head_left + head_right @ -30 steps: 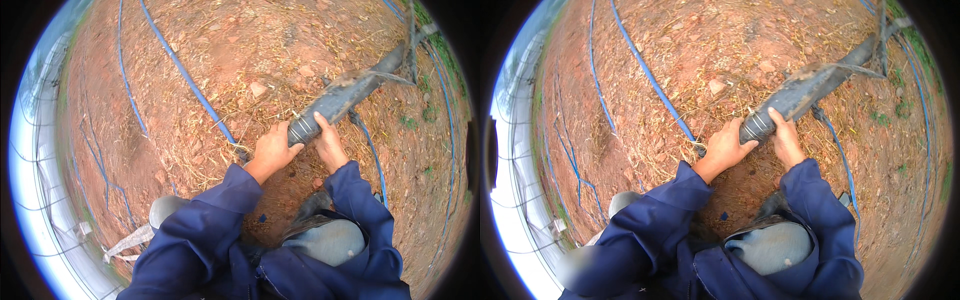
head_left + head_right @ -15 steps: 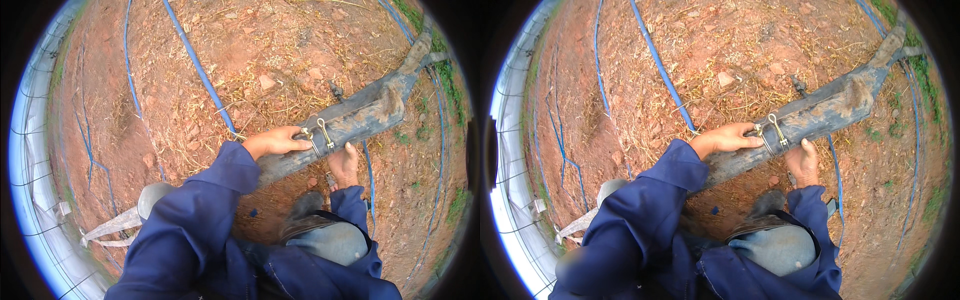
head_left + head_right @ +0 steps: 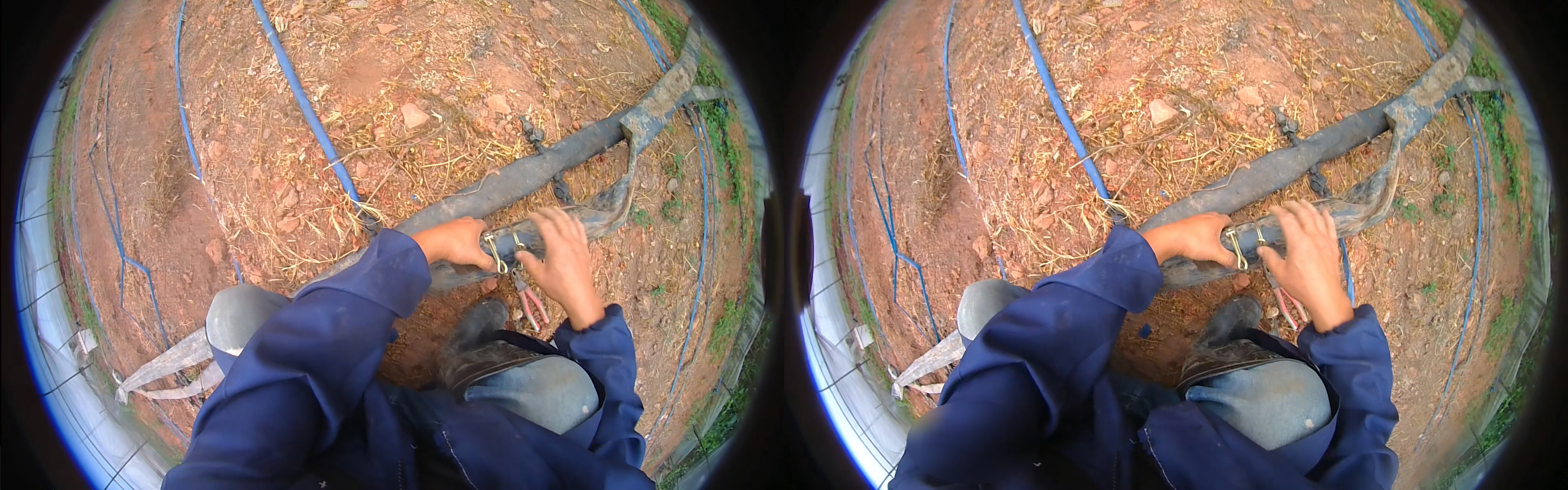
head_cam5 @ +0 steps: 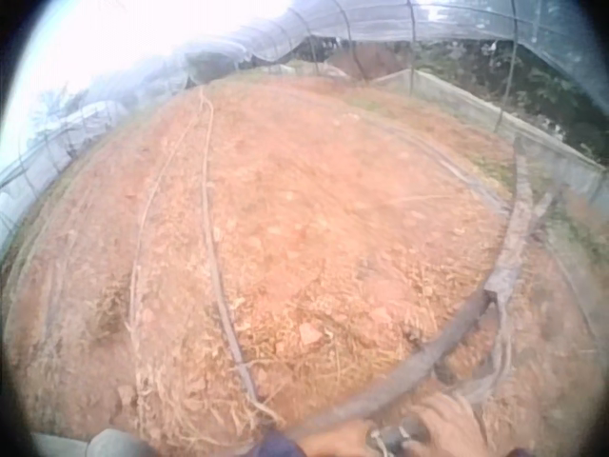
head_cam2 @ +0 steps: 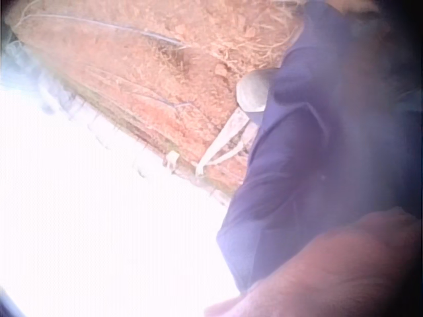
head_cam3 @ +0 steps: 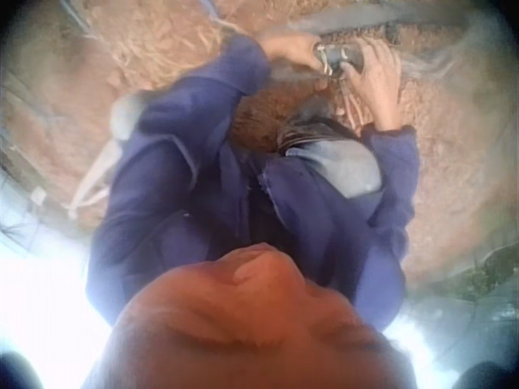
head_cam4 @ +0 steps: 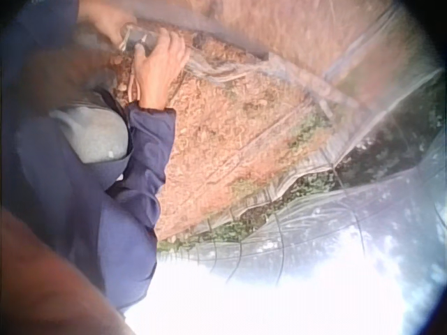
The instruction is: The person kneels on the ground and uses a tool to tighten a metal clamp around a black pipe. A dog and a puppy are visible nearby. The person continues to adjust the clamp to secure the pipe.
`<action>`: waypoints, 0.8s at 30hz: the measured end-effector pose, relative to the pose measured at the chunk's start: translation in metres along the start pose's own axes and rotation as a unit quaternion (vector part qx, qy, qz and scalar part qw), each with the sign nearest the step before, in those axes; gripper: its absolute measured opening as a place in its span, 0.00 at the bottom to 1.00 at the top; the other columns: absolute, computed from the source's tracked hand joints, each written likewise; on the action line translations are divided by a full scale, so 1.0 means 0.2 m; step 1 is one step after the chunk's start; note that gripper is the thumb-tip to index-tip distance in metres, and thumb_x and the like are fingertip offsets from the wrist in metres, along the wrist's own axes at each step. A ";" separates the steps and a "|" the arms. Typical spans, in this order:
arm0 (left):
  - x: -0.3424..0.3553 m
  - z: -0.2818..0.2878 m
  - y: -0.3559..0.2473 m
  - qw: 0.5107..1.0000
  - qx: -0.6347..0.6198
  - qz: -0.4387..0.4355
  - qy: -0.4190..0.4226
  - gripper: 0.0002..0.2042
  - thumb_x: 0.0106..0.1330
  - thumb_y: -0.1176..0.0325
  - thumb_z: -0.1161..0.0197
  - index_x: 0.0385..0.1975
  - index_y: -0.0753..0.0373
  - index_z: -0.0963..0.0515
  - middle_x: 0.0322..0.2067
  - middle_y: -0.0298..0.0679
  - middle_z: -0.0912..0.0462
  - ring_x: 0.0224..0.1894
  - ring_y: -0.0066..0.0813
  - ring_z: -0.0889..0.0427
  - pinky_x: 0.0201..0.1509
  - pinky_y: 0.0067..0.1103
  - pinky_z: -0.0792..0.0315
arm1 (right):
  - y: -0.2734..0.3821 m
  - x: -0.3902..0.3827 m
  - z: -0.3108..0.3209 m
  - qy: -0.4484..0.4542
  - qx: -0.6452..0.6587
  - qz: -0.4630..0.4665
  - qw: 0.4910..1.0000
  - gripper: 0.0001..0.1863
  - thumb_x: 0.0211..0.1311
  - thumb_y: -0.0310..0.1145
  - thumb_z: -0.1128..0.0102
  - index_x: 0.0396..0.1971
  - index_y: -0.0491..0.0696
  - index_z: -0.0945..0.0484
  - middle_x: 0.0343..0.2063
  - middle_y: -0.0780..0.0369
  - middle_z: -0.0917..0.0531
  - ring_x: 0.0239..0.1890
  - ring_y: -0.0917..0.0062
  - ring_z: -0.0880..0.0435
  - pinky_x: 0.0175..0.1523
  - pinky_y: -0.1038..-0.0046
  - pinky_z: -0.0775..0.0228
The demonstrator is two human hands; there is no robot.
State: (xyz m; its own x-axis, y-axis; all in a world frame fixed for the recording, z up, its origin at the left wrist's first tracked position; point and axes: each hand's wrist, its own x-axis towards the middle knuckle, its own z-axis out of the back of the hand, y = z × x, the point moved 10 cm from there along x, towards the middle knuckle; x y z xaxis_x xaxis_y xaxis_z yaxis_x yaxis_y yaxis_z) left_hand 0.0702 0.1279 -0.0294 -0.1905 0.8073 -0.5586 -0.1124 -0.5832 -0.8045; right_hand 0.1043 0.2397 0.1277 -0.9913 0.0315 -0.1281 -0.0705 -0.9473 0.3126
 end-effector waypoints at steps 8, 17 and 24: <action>-0.01 -0.07 0.10 0.996 0.009 0.030 -0.087 0.42 0.49 0.44 0.21 0.59 0.66 0.24 0.49 0.54 0.13 0.52 0.52 0.14 0.56 0.38 0.22 | -0.05 -0.04 -0.30 0.044 -0.011 -0.029 0.999 0.35 0.46 0.40 0.19 0.59 0.54 0.18 0.64 0.58 0.22 0.73 0.56 0.31 0.78 0.39 0.52; -0.02 -0.14 0.12 0.992 0.073 0.036 -0.096 0.42 0.59 0.45 0.25 0.70 0.60 0.32 0.56 0.56 0.19 0.59 0.55 0.18 0.61 0.42 0.24 | -0.13 -0.06 -0.45 0.069 0.009 -0.046 0.996 0.35 0.47 0.41 0.19 0.59 0.55 0.19 0.63 0.58 0.22 0.73 0.58 0.32 0.77 0.39 0.50; -0.03 -0.12 0.13 0.989 0.093 0.028 -0.115 0.41 0.62 0.42 0.29 0.69 0.62 0.33 0.54 0.57 0.19 0.57 0.55 0.17 0.60 0.42 0.23 | -0.17 -0.01 -0.53 0.110 0.025 -0.024 0.993 0.36 0.47 0.42 0.18 0.60 0.55 0.19 0.63 0.59 0.22 0.73 0.59 0.31 0.76 0.37 0.50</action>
State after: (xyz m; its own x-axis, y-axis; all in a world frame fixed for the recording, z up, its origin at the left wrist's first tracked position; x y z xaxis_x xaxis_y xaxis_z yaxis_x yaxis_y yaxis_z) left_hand 0.0925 0.1105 -0.0528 -0.4165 0.7440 -0.5225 -0.2683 -0.6497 -0.7113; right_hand 0.1200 0.2379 0.0168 -0.9387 0.0015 -0.3448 -0.1285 -0.9295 0.3458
